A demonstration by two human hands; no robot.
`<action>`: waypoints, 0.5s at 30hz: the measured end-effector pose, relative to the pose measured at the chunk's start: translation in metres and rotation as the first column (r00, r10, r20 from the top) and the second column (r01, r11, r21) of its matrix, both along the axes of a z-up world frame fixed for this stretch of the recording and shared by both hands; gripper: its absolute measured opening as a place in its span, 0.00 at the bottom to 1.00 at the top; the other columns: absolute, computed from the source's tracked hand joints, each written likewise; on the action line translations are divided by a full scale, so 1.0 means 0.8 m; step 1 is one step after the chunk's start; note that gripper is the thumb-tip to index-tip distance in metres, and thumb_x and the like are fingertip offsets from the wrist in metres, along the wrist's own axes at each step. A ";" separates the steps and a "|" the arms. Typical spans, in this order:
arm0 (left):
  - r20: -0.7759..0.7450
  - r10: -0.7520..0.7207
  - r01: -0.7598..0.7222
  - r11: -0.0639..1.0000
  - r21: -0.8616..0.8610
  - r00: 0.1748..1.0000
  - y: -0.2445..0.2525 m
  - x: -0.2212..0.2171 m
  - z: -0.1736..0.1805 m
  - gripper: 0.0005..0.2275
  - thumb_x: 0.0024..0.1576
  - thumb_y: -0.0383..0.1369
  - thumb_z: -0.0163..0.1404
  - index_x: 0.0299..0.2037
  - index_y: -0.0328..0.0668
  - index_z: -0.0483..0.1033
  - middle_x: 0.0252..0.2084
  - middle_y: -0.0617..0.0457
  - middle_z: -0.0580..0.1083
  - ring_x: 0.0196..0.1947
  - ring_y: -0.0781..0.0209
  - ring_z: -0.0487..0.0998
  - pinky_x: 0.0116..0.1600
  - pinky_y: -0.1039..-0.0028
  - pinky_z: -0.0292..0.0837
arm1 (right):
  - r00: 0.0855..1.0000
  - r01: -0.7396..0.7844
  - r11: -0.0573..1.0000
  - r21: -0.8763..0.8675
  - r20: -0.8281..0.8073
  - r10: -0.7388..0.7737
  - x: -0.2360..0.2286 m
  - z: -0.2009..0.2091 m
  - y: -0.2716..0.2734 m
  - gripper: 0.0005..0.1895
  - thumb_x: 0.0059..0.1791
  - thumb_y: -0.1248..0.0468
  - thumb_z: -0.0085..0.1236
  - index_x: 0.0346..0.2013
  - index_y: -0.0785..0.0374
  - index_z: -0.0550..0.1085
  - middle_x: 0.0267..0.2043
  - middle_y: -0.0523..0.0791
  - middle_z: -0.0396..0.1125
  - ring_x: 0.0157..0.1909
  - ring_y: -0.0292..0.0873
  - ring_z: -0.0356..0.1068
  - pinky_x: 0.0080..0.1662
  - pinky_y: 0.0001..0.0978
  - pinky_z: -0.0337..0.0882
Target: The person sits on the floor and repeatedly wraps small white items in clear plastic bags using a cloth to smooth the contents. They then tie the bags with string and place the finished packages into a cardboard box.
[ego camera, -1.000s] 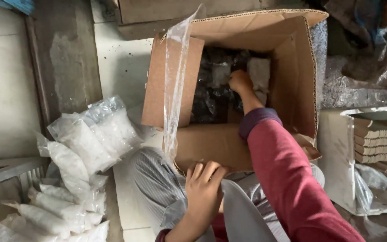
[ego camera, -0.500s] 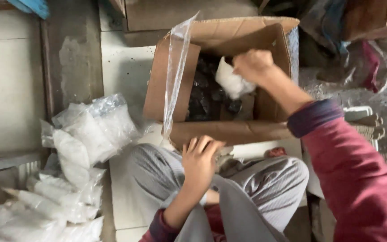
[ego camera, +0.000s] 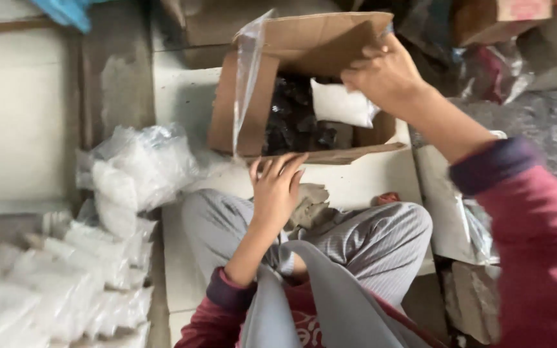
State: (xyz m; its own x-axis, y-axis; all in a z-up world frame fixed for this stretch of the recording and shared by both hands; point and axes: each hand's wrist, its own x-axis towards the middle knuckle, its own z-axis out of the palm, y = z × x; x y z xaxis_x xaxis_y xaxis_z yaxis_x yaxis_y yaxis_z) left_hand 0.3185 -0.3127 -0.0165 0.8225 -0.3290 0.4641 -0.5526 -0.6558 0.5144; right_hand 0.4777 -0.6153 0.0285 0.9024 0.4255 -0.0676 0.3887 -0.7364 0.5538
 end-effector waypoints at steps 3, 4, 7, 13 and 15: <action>-0.053 -0.040 0.041 0.999 0.014 0.998 0.009 -0.003 0.005 0.13 0.63 0.31 0.52 0.58 0.50 0.76 0.59 0.56 0.73 0.54 0.57 0.77 0.69 0.54 0.45 | 0.995 -0.102 0.994 -0.029 -0.011 0.102 -0.044 0.048 0.010 0.12 0.54 0.49 0.51 0.26 0.28 0.72 0.26 0.16 0.63 0.49 0.35 0.62 0.61 0.41 0.55; -0.036 -0.012 0.011 1.000 -0.023 0.999 0.011 -0.007 0.016 0.12 0.63 0.31 0.52 0.57 0.50 0.75 0.59 0.57 0.72 0.56 0.57 0.75 0.67 0.57 0.48 | 0.959 -0.226 0.973 0.039 0.183 0.216 -0.058 0.072 0.018 0.14 0.57 0.49 0.57 0.26 0.34 0.70 0.27 0.20 0.63 0.47 0.34 0.63 0.55 0.36 0.55; 0.018 0.024 -0.021 0.992 -0.122 1.000 0.020 -0.014 0.038 0.11 0.66 0.30 0.49 0.58 0.50 0.75 0.59 0.58 0.72 0.58 0.56 0.74 0.65 0.59 0.54 | 0.856 -0.382 0.922 0.065 0.402 0.326 -0.104 0.136 0.042 0.14 0.59 0.51 0.67 0.32 0.40 0.72 0.33 0.24 0.66 0.46 0.34 0.66 0.52 0.33 0.55; 0.064 -0.084 0.100 0.946 -0.308 0.994 0.023 -0.037 0.101 0.09 0.68 0.25 0.45 0.56 0.42 0.75 0.56 0.51 0.74 0.57 0.54 0.76 0.62 0.64 0.69 | 0.887 -0.375 0.918 0.126 0.336 0.316 -0.200 0.192 0.074 0.07 0.60 0.57 0.66 0.42 0.37 0.76 0.46 0.27 0.70 0.43 0.33 0.70 0.42 0.30 0.62; 0.038 -0.140 0.145 0.937 -0.318 0.989 0.025 -0.052 0.099 0.09 0.68 0.23 0.45 0.55 0.39 0.75 0.54 0.49 0.74 0.55 0.51 0.77 0.62 0.64 0.72 | 0.928 -0.336 0.920 0.200 0.238 0.287 -0.230 0.182 0.088 0.08 0.60 0.61 0.66 0.46 0.40 0.76 0.47 0.30 0.69 0.42 0.36 0.70 0.37 0.29 0.62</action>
State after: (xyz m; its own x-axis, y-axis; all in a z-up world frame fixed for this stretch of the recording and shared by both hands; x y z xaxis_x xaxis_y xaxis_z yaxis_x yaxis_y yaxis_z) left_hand 0.2768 -0.2927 0.0625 0.7700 -0.2752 0.5756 -0.6374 -0.3723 0.6746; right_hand 0.2939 -0.5451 0.1738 0.7052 0.6688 0.2356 0.5186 -0.7131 0.4717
